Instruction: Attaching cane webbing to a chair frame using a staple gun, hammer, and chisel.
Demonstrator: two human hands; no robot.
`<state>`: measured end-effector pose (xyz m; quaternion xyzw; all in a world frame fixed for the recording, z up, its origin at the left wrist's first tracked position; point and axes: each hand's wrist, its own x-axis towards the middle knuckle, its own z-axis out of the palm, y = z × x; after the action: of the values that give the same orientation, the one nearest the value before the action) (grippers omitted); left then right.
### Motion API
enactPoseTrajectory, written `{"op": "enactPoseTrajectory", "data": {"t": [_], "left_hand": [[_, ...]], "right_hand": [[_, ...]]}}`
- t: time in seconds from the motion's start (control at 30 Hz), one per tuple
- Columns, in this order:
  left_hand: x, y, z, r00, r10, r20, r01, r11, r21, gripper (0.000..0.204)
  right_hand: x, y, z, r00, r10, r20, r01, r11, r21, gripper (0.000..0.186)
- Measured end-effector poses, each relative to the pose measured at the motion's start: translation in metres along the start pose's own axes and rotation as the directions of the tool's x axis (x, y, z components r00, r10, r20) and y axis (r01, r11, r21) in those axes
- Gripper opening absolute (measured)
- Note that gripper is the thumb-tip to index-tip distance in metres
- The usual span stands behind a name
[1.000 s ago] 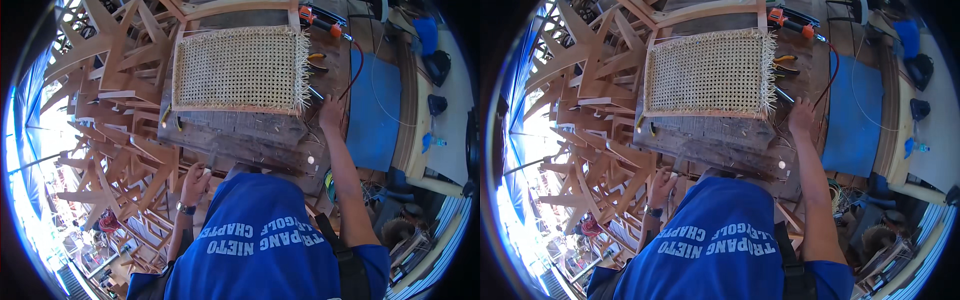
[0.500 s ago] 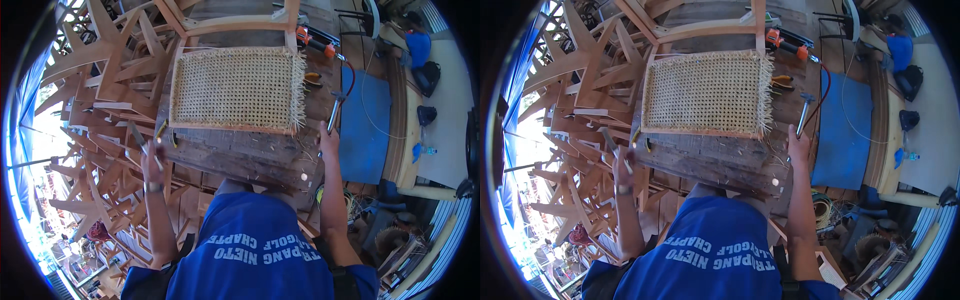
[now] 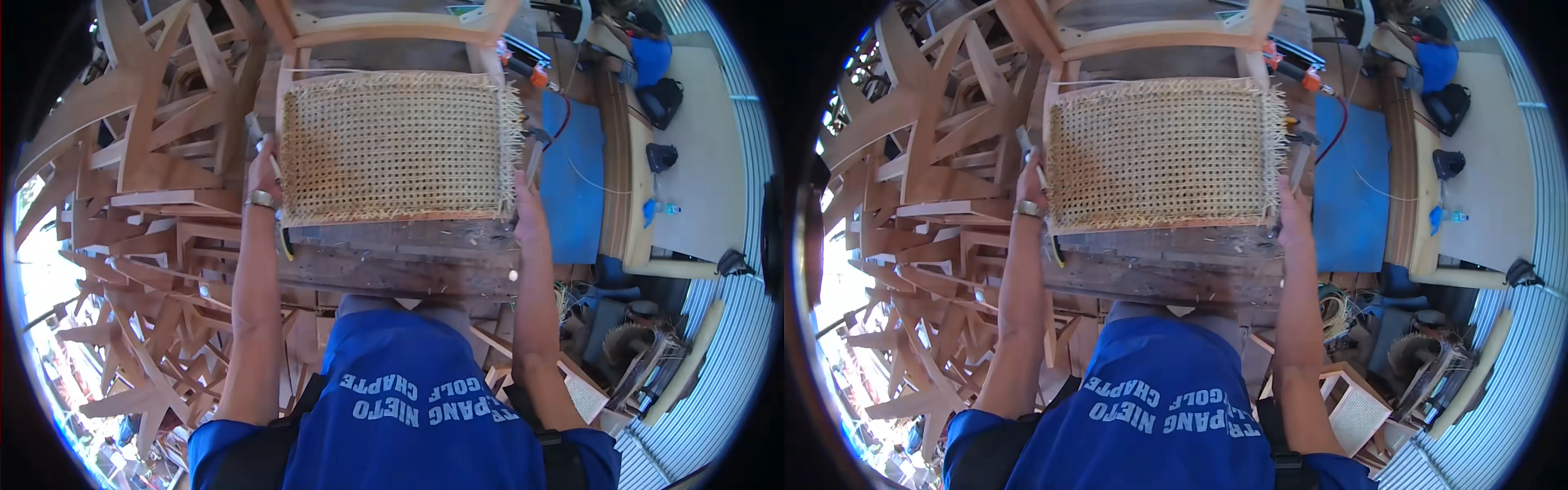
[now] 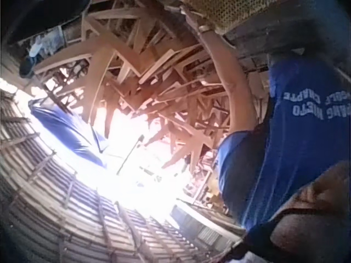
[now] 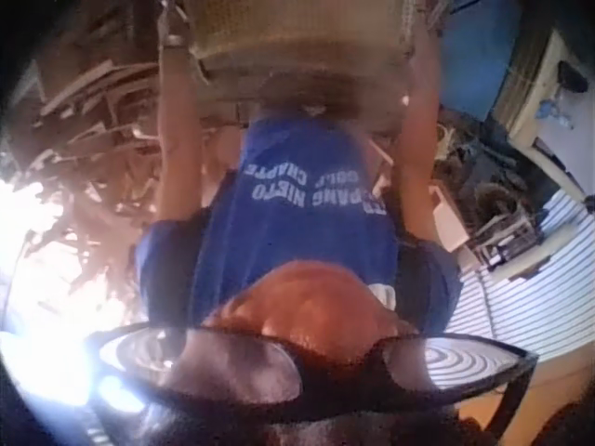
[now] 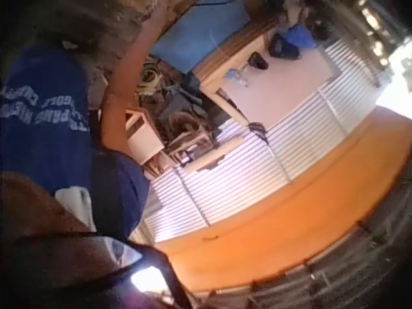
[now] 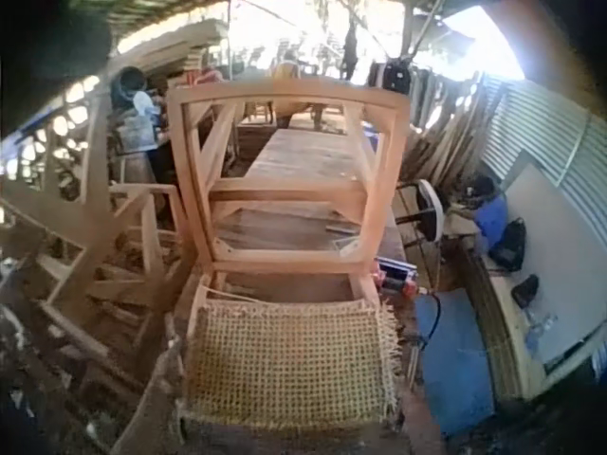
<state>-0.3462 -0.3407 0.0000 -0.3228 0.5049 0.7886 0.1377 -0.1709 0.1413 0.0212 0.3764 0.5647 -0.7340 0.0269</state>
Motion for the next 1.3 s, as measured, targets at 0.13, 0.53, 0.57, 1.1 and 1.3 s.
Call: {"op": "enactPoseTrajectory", "data": {"t": [0.13,0.53,0.57,1.1,1.3], "left_hand": [[0.03,-0.007,-0.028,0.998,-0.004,0.065,0.008,0.998,-0.066,0.04],[0.0,0.019,-0.021,0.994,-0.076,0.084,0.069,0.994,0.082,0.038],[-0.001,0.024,-0.026,0.999,-0.036,0.003,0.035,0.971,0.235,0.04],[-0.091,-0.091,0.243,0.709,0.275,0.649,-0.562,-0.336,0.756,0.024],[-0.147,-0.165,0.269,0.551,0.098,0.829,-0.762,-0.346,0.547,0.025]], "right_hand": [[0.007,0.007,-0.009,0.998,0.023,0.066,-0.03,0.994,0.108,0.051],[-0.016,0.011,-0.02,0.999,0.008,-0.039,-0.012,0.996,-0.092,0.029],[-0.015,0.015,-0.026,0.998,0.008,-0.059,-0.013,0.996,-0.089,0.029],[-0.058,0.039,-0.061,0.96,-0.167,-0.225,0.222,0.944,0.244,0.045],[-0.097,0.036,-0.087,0.967,-0.186,-0.174,0.186,0.982,-0.016,0.043]]}}
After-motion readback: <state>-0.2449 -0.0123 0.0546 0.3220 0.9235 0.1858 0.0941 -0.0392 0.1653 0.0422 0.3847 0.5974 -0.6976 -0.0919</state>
